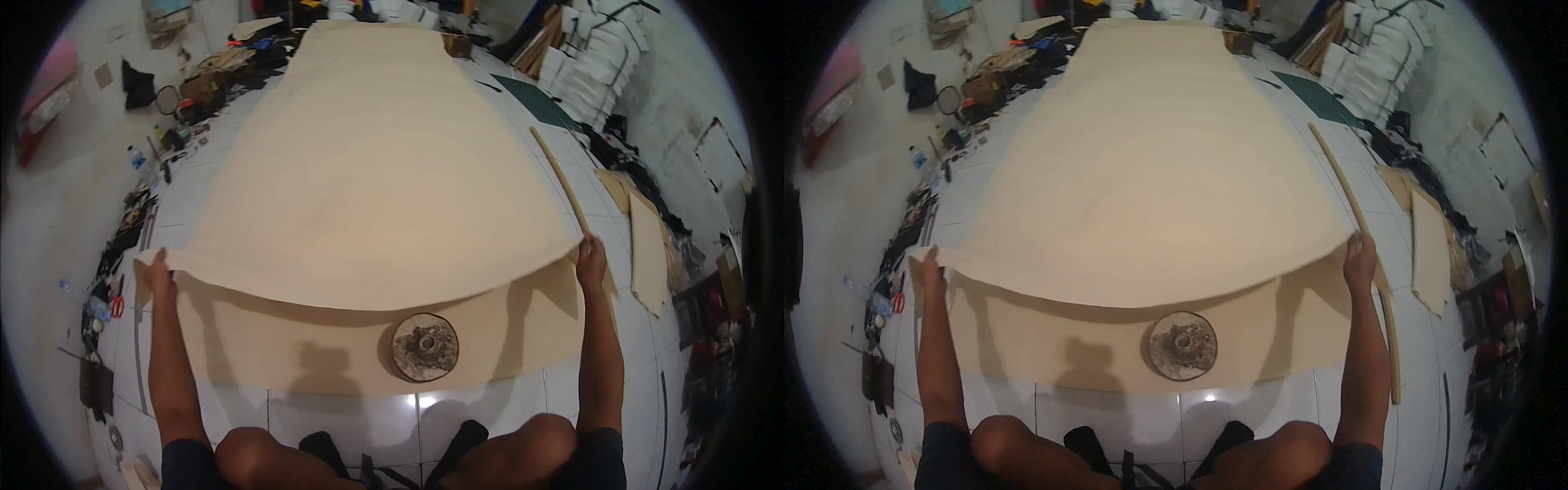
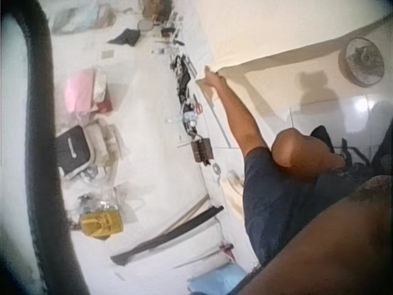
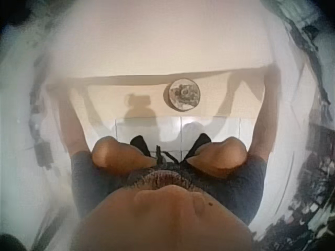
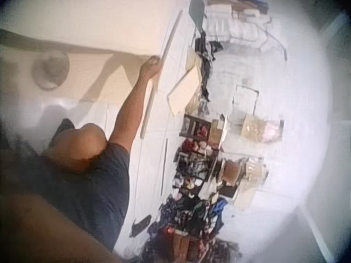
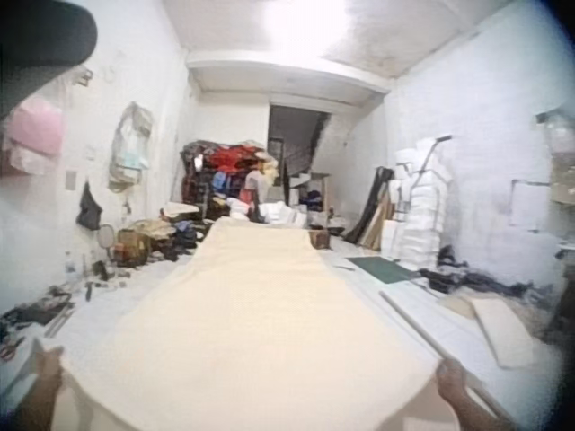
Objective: The person spreads a large piece of off-white fabric on the floor, uses a wooden stick to measure and mark a line, and then cuts the fabric along the line with scissors. The person repeats the process to cut another section.
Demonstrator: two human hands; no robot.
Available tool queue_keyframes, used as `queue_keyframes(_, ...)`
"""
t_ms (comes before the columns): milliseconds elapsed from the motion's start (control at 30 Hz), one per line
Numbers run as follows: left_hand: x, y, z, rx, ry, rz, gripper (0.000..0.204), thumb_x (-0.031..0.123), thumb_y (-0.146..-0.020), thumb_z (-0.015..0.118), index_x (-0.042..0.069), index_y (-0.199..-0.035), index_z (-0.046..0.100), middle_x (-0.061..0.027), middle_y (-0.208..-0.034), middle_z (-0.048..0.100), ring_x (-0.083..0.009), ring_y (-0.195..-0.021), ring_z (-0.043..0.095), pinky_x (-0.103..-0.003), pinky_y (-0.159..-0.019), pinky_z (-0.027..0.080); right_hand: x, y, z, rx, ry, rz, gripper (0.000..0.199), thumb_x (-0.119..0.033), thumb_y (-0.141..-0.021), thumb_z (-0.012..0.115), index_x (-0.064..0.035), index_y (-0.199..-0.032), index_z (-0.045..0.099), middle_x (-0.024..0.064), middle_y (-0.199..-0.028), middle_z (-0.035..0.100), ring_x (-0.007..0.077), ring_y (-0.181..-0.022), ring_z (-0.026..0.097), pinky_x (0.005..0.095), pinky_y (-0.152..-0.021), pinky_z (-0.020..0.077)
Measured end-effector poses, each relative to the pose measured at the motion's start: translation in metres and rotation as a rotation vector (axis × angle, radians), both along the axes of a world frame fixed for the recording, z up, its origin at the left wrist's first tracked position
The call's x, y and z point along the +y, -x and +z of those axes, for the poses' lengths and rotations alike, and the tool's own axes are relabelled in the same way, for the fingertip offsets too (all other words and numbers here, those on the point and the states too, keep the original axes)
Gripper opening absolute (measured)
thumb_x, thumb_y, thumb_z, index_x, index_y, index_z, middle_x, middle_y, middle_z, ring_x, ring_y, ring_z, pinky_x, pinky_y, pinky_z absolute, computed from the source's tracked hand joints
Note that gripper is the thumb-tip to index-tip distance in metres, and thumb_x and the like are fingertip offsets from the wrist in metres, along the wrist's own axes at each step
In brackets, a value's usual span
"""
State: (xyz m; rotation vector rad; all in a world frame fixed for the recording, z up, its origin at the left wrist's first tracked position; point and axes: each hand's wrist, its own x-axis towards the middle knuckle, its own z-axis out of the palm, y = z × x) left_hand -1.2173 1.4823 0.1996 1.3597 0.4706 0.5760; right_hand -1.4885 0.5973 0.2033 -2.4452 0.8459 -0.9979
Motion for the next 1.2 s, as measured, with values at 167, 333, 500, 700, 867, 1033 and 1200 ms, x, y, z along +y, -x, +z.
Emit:
queue_keyframes(167, -0.012, 0.061, -0.037, -0.16, -0.016, -0.009, 0.048, 0.003, -0.084, 0.063, -0.005, -0.128, 0.046, -0.0169, -0.122, 0.057, -0.0275, -0.104, 0.06, -0.037, -0.089, 0.05, 0.005, 0.065, 0.011, -0.168, 0.255, -0.014, 0.028, -0.009, -0.096, 0.048, 0.0002, -0.121, 0.055, 0.017, -0.121, 0.06, 0.0321, -0.117, 0.055, 0.0392, -0.101, 0.0407)
queue_keyframes(333, -0.018, 0.15, -0.168, 0.099, 0.059, 0.011, 0.052, 0.003, -0.087, 0.059, -0.001, -0.135, 0.039, -0.0181, -0.125, 0.053, -0.0298, -0.11, 0.057, -0.041, -0.091, 0.049, 0.011, 0.164, -0.12, 0.23, -0.008, 0.127, 0.035, 0.012, -0.082, 0.052, 0.003, -0.116, 0.053, 0.0193, -0.116, 0.057, 0.0319, -0.117, 0.054, 0.0398, -0.103, 0.041)
queue_keyframes(500, -0.002, 0.18, -0.22, 0.211, 0.149, 0.064, 0.05, 0.003, -0.087, 0.058, -0.004, -0.134, 0.04, -0.0169, -0.124, 0.054, -0.0306, -0.107, 0.057, -0.041, -0.089, 0.05, 0.046, 0.175, -0.146, 0.203, -0.108, 0.044, 0.021, -0.003, -0.086, 0.062, 0.0038, -0.104, 0.054, 0.0175, -0.109, 0.058, 0.0309, -0.103, 0.057, 0.0374, -0.091, 0.0457)
queue_keyframes(700, -0.089, 0.186, -0.22, 0.251, 0.258, 0.105, 0.054, 0.02, -0.09, 0.063, -0.004, -0.133, 0.04, -0.0184, -0.12, 0.055, -0.0293, -0.101, 0.06, -0.041, -0.083, 0.054, 0.047, 0.196, -0.168, 0.609, -0.5, 0.001, 0.039, -0.029, -0.084, 0.071, 0.0013, -0.105, 0.057, 0.0141, -0.078, 0.061, 0.0249, -0.078, 0.061, 0.0372, -0.076, 0.048)
queue_keyframes(867, -0.099, 0.238, -0.225, 0.444, 0.316, -0.289, 0.055, 0.03, -0.089, 0.065, -0.001, -0.128, 0.044, -0.0167, -0.112, 0.059, -0.0278, -0.095, 0.063, -0.045, -0.076, 0.056, 0.21, 0.095, -0.077, 0.753, -0.304, 0.693, 0.045, -0.03, -0.088, 0.064, -0.0021, -0.122, 0.053, 0.0151, -0.076, 0.063, 0.0263, -0.067, 0.063, 0.0379, -0.065, 0.0506)
queue_keyframes(1033, -0.176, 0.245, -0.185, 0.692, 0.306, -0.69, 0.049, 0.039, -0.091, 0.059, -0.004, -0.114, 0.057, -0.0178, -0.098, 0.063, -0.0281, -0.086, 0.065, -0.04, -0.072, 0.055, 0.267, 0.048, -0.009, 0.727, -0.036, 1.04, 0.044, -0.037, -0.087, 0.062, -0.005, -0.114, 0.053, 0.017, -0.088, 0.067, 0.0356, -0.082, 0.066, 0.0438, -0.072, 0.0531)
queue_keyframes(1200, -0.18, 0.232, -0.199, 0.673, 0.212, -0.656, 0.052, 0.042, -0.09, 0.058, -0.008, -0.106, 0.061, -0.0185, -0.092, 0.065, -0.028, -0.077, 0.065, -0.039, -0.072, 0.054, 0.279, 0.027, -0.022, 0.822, 0.129, 0.939, 0.047, -0.046, -0.086, 0.062, -0.0057, -0.109, 0.052, 0.0164, -0.086, 0.068, 0.0355, -0.08, 0.067, 0.0452, -0.071, 0.0532)
